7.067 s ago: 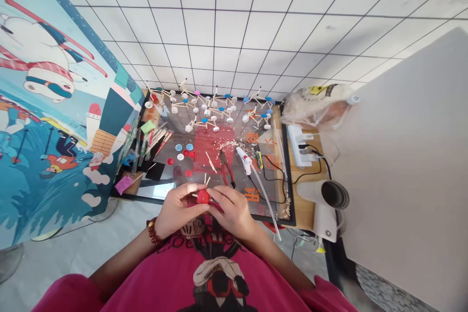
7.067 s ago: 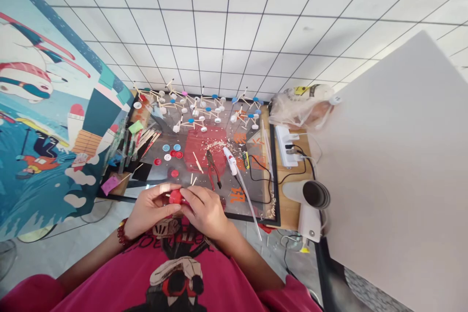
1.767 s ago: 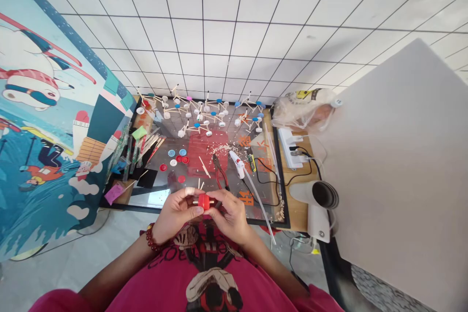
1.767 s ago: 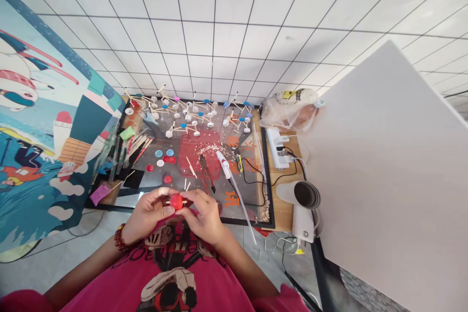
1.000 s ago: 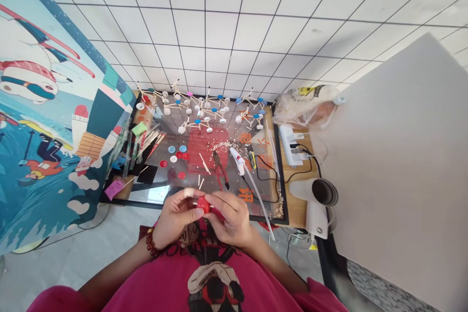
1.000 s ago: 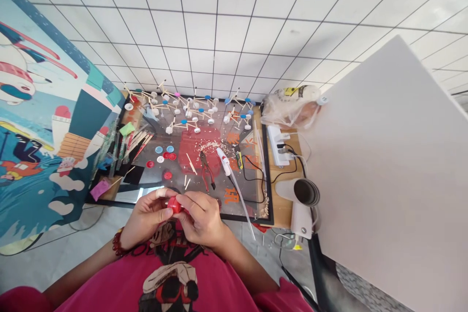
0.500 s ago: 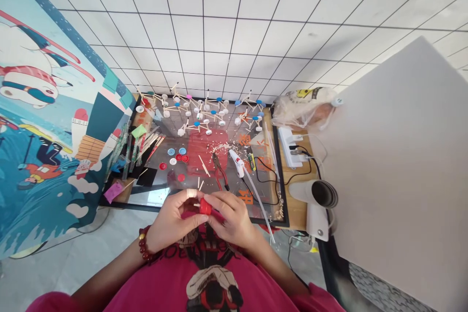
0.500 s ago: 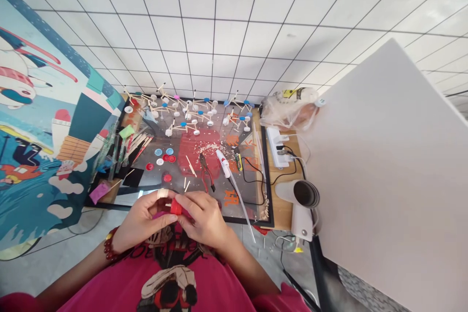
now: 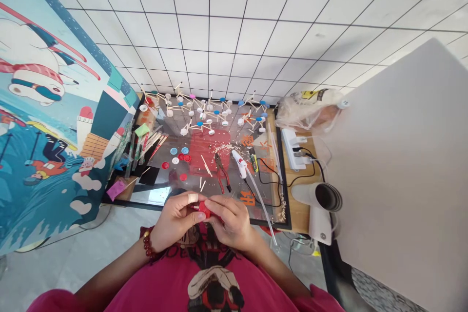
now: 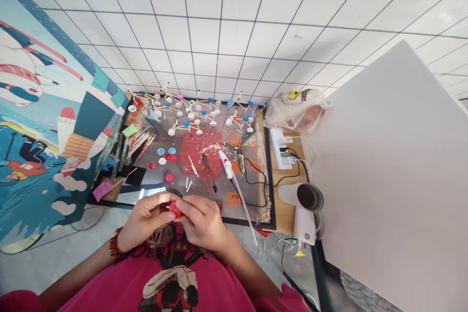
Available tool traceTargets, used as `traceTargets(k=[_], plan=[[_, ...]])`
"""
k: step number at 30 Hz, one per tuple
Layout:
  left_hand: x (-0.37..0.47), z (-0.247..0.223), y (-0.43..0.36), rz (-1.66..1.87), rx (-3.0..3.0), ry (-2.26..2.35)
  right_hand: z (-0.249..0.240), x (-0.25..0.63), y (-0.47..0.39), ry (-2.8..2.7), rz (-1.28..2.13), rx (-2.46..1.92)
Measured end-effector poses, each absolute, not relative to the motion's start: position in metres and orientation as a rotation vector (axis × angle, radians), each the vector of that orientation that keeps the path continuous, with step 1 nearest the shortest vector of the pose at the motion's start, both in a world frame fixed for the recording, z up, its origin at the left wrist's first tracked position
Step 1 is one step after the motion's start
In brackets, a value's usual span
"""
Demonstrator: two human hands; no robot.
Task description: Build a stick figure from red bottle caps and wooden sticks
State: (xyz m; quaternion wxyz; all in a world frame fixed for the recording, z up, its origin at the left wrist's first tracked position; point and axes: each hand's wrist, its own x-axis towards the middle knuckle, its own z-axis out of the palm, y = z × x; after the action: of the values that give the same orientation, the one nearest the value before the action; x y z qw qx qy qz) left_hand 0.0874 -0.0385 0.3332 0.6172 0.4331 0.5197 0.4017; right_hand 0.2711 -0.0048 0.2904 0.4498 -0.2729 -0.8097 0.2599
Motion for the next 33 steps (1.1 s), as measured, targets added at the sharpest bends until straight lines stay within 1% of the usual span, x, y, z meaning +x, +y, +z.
traceTargets(k=[8, 13, 21, 25, 27, 30, 33], plan=[[0.086, 0.329, -0.036, 0.921, 0.861, 1.154, 0.288, 0.275, -0.003, -1.916, 0.841, -0.7], [0.086, 0.324, -0.035, 0.928, 0.709, 1.144, 0.287, 0.274, -0.002, -1.885, 0.825, -0.677], [0.092, 0.335, -0.037, 0.967, 0.971, 1.298, 0.29, 0.274, -0.007, -1.854, 0.819, -0.769], [0.088, 0.336, -0.041, 0.955, 1.246, 1.415, 0.29, 0.27, -0.006, -1.902, 0.69, -0.703], [0.086, 0.333, -0.044, 0.971, 1.291, 1.435, 0.29, 0.267, -0.005, -1.914, 0.669, -0.69], [0.084, 0.329, -0.047, 1.059, 1.178, 1.405, 0.291, 0.266, -0.004, -1.892, 0.768, -0.722], [0.086, 0.324, -0.048, 1.161, 0.941, 1.343, 0.292, 0.267, -0.002, -1.84, 0.873, -0.781]])
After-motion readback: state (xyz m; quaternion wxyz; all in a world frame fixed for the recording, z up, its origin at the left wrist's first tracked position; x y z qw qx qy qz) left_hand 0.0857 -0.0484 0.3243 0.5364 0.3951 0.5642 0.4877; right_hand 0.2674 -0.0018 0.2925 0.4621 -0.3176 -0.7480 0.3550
